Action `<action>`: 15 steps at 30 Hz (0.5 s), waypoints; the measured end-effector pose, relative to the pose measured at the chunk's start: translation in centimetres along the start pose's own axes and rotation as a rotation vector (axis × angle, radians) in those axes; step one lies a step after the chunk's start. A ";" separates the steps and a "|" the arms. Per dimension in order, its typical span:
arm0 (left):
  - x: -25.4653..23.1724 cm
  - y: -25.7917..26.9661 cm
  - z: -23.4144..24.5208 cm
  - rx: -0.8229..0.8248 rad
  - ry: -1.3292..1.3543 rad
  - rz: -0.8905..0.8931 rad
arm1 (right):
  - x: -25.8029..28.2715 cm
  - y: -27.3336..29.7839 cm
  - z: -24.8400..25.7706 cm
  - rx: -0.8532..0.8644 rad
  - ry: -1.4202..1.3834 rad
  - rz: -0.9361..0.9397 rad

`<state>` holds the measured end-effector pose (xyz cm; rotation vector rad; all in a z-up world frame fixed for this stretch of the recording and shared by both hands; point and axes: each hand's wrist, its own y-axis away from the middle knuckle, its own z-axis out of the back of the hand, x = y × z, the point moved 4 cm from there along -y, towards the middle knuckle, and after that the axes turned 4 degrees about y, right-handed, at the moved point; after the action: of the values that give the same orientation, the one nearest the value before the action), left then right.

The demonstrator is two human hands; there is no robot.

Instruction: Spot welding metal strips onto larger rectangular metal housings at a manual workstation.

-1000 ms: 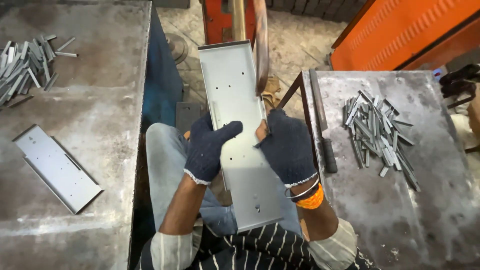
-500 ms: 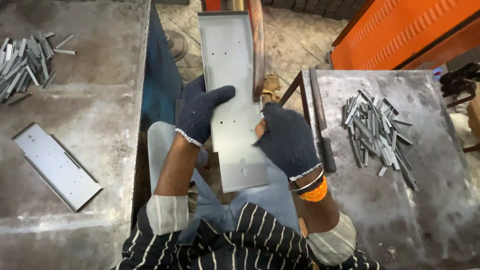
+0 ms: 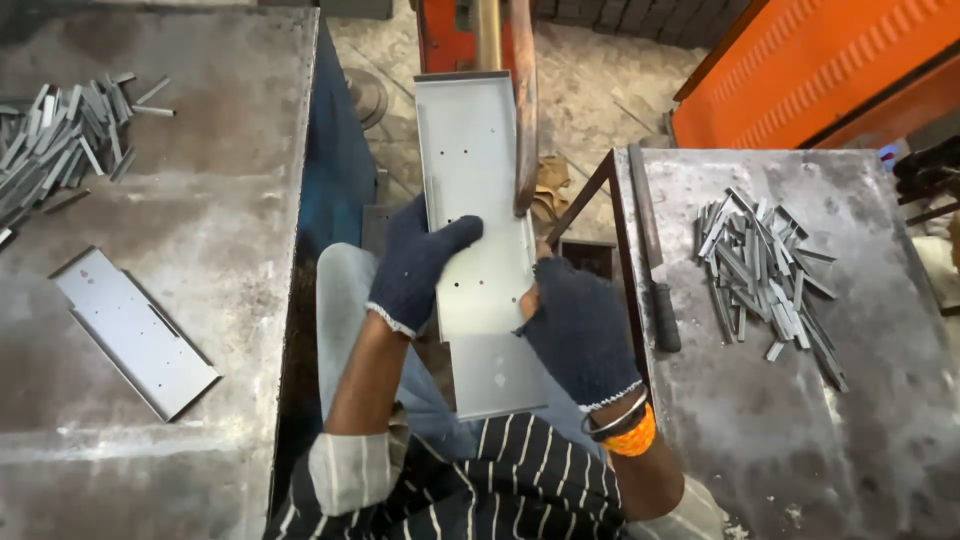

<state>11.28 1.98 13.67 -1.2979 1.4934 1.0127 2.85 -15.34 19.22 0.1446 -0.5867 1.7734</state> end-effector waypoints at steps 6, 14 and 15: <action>-0.5 2.0 -0.4 -0.038 0.090 0.008 | 0.7 0.2 1.0 -0.086 0.106 0.005; 3.9 8.2 8.7 -0.432 -0.196 -0.113 | 3.0 -0.5 -7.1 0.051 0.087 0.048; 5.3 9.2 11.1 -0.573 -0.253 -0.129 | 4.1 0.0 -8.2 0.066 0.065 0.206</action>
<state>3.02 12.24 5.81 -1.5595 0.9429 1.5221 3.34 -8.02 13.73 0.0732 -0.5110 1.9899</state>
